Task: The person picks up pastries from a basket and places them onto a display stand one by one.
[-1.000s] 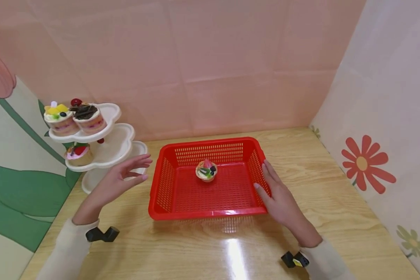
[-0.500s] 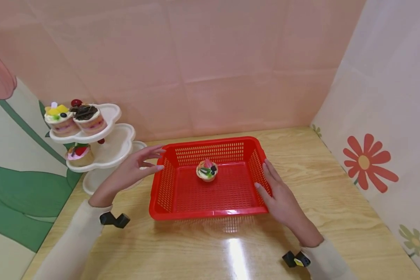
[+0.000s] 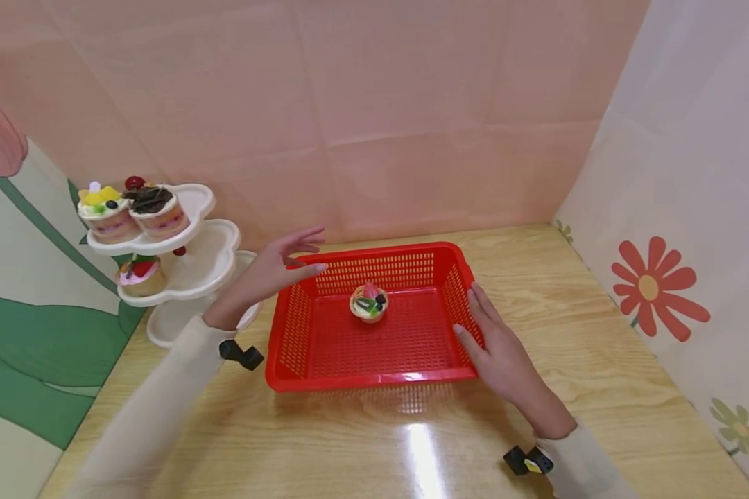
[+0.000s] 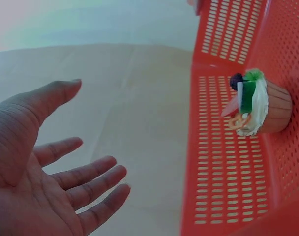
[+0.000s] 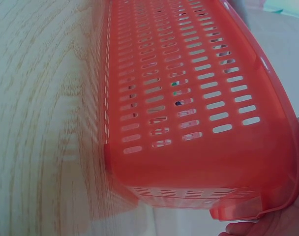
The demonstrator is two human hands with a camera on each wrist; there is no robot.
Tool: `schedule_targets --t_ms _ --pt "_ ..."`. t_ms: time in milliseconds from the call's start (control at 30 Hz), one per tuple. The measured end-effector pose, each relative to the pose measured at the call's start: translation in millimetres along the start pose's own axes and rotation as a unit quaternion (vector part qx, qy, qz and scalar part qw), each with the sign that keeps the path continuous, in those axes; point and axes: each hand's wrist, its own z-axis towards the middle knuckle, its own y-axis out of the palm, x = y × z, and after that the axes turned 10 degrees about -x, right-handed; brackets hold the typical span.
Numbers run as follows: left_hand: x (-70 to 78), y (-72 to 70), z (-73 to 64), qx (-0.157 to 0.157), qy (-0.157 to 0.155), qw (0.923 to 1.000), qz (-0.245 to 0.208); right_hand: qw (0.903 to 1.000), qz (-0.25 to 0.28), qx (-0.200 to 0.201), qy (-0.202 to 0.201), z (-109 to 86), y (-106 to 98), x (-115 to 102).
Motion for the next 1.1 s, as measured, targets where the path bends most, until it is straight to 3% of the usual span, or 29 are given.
schedule_targets --t_ms 267,667,867,1100 --pt "-19.0 16.2 26.9 0.008 0.000 0.9998 -0.016 1.0000 0.003 -0.005 0.004 -2.1 -2 -2" --pt "-27.1 38.9 46.3 -0.021 -0.009 0.9996 -0.016 1.0000 0.000 0.000 0.002 -1.6 -1 -2" --pt "-29.9 46.8 54.8 -0.059 -0.045 0.9971 0.016 1.0000 0.005 -0.004 0.007 -2.1 -1 -3" --pt "-43.7 52.0 60.9 -0.152 -0.086 0.9830 0.057 1.0000 0.003 0.004 0.003 -0.9 0 -2"
